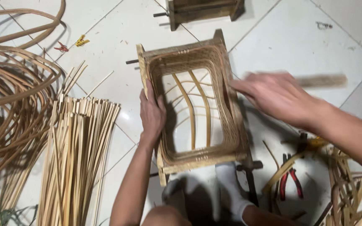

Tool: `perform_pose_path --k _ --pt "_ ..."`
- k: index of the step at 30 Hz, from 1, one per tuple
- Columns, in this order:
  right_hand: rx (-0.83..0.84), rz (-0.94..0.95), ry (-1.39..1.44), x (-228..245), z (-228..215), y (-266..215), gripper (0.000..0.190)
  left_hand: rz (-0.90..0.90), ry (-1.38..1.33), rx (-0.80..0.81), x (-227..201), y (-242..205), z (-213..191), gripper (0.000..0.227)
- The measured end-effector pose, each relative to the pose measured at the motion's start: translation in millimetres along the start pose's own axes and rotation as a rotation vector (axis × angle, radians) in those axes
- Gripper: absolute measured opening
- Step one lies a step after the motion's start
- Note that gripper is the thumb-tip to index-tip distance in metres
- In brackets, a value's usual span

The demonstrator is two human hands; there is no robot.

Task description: The person applies glue to the joints of a rectangular bamboo basket frame and uses a hammer to tap the frame into a wooden jig. They then insert a curved bamboo strip into the frame and secure it by tapping with the hammer.

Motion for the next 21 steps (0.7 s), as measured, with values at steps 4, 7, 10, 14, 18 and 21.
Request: perform_pose_path --k 4,7,10,14,18,21 --pt "-0.573 -0.514 -0.271 61 -101 79 0.042 0.005 -0.046 0.02 -10 -4 -4 0.076" --pt "-0.452 -0.411 -0.457 93 -122 151 0.023 -0.005 -0.084 0.04 -16 -7 -6 0.08" --pt "-0.297 -0.298 -0.615 112 -124 194 0.019 -0.072 -0.141 0.117 -16 -7 -7 0.082" --pt "-0.214 -0.265 -0.883 129 -127 212 0.01 -0.013 -0.199 0.162 -15 -2 -12 0.089" --pt "-0.145 -0.285 -1.087 149 -135 212 0.016 0.072 -0.355 0.038 -12 6 -19 0.087" --pt "-0.028 -0.237 -1.238 179 -132 224 0.017 -0.034 -0.503 0.154 0 14 -11 0.09"
Point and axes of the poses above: each hand's wrist, its own y-axis towards the middle knuckle, its own z-axis out of the palm, x = y × z, the point moved 6 cm from there along y, towards the middle knuckle, and after that the axes turned 13 degrees about x, right-handed, at the moved point
